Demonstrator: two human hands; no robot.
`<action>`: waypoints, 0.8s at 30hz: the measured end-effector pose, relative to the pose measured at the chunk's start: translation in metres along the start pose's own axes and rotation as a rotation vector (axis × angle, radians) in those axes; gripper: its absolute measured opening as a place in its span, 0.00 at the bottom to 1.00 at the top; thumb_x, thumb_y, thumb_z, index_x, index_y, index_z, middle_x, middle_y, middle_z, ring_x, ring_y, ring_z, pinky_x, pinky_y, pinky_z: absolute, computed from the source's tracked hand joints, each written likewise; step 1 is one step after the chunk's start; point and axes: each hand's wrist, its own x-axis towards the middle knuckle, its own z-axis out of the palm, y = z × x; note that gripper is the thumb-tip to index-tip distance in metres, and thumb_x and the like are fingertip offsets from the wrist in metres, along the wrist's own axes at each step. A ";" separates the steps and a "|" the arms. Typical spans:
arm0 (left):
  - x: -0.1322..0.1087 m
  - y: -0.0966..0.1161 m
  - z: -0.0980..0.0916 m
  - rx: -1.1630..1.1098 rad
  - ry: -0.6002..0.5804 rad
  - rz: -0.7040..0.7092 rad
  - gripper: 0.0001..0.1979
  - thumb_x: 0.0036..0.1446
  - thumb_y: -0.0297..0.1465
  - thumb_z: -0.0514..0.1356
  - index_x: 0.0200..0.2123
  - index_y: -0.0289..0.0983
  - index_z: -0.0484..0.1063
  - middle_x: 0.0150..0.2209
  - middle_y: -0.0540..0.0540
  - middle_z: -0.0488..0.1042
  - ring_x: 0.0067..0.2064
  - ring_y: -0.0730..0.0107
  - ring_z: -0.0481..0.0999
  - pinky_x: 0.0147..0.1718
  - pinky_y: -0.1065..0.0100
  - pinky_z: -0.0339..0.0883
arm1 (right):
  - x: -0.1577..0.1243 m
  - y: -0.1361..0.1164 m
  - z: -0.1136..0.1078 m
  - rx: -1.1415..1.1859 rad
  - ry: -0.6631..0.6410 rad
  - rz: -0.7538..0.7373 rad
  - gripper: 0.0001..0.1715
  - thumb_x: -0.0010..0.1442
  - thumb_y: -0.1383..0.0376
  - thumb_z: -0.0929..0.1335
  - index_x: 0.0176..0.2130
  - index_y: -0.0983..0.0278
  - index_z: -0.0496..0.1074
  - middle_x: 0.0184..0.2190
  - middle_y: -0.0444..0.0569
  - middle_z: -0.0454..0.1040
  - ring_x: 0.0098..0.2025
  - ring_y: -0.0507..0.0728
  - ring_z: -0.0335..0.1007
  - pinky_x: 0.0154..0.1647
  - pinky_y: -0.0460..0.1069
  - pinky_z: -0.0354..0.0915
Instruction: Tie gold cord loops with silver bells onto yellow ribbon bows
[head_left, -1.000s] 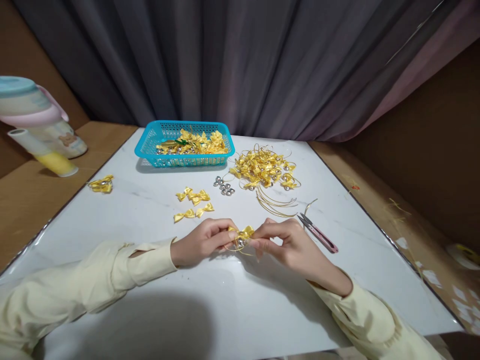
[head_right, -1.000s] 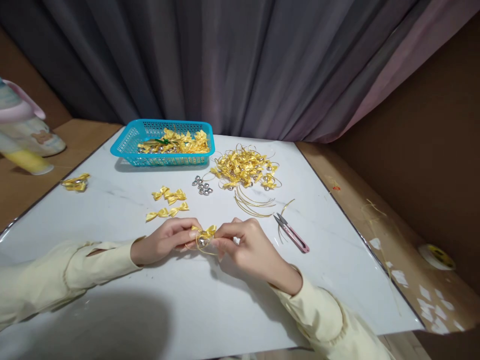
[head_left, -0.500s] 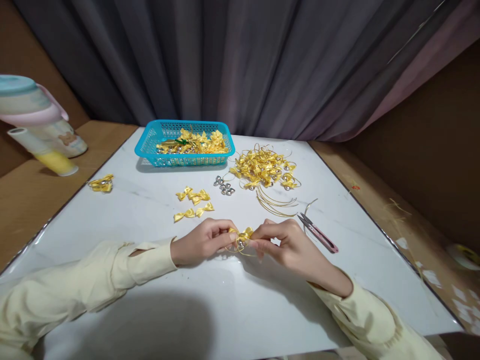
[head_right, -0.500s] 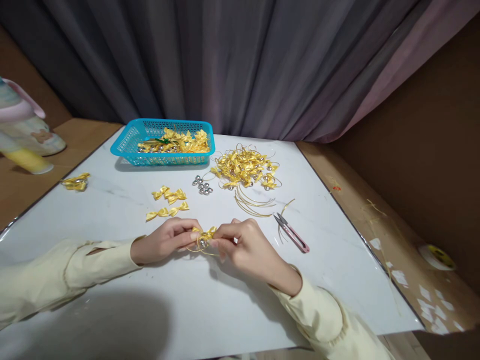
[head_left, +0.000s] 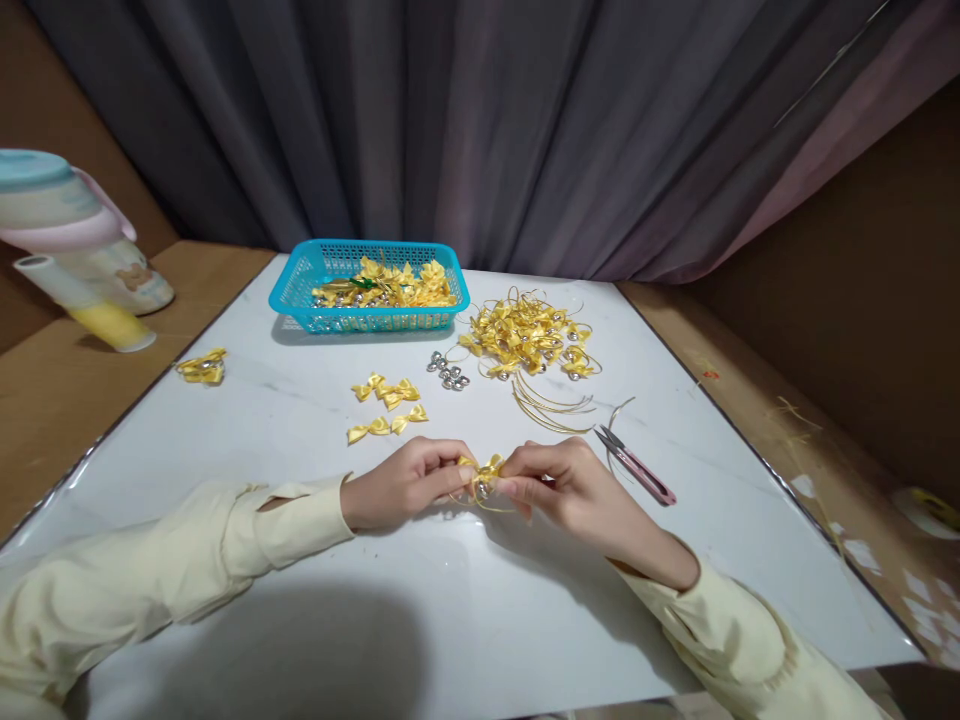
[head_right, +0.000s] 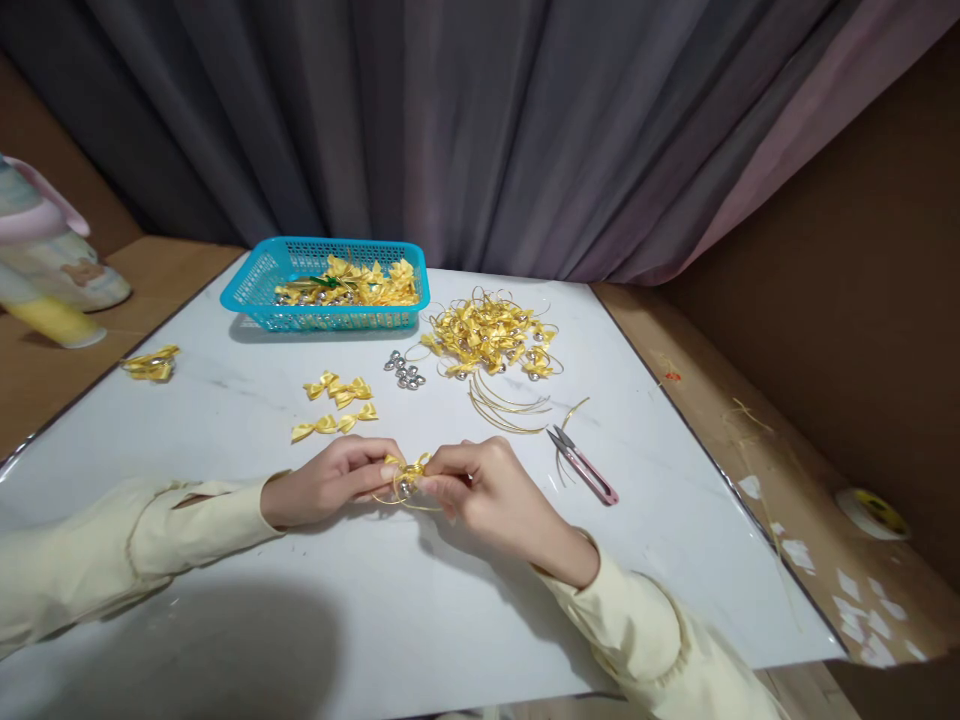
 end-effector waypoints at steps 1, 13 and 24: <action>0.000 0.000 0.000 0.003 0.001 -0.004 0.15 0.57 0.40 0.54 0.27 0.33 0.64 0.18 0.56 0.56 0.20 0.79 0.52 0.19 0.74 0.45 | 0.000 0.000 0.001 0.002 0.003 0.004 0.13 0.57 0.67 0.65 0.23 0.68 0.72 0.17 0.42 0.67 0.20 0.47 0.57 0.23 0.43 0.53; 0.000 0.001 0.001 -0.023 0.021 -0.011 0.17 0.56 0.42 0.55 0.26 0.33 0.64 0.19 0.56 0.55 0.20 0.80 0.52 0.19 0.74 0.45 | 0.002 -0.002 0.004 0.184 0.003 0.158 0.16 0.55 0.62 0.66 0.20 0.66 0.66 0.15 0.41 0.62 0.19 0.47 0.52 0.22 0.44 0.49; 0.000 0.001 0.000 -0.011 0.015 -0.022 0.16 0.57 0.42 0.54 0.26 0.34 0.64 0.18 0.56 0.54 0.20 0.79 0.51 0.19 0.74 0.44 | 0.002 -0.003 0.007 0.205 0.000 0.175 0.15 0.55 0.62 0.66 0.20 0.66 0.65 0.15 0.39 0.60 0.19 0.47 0.50 0.21 0.44 0.48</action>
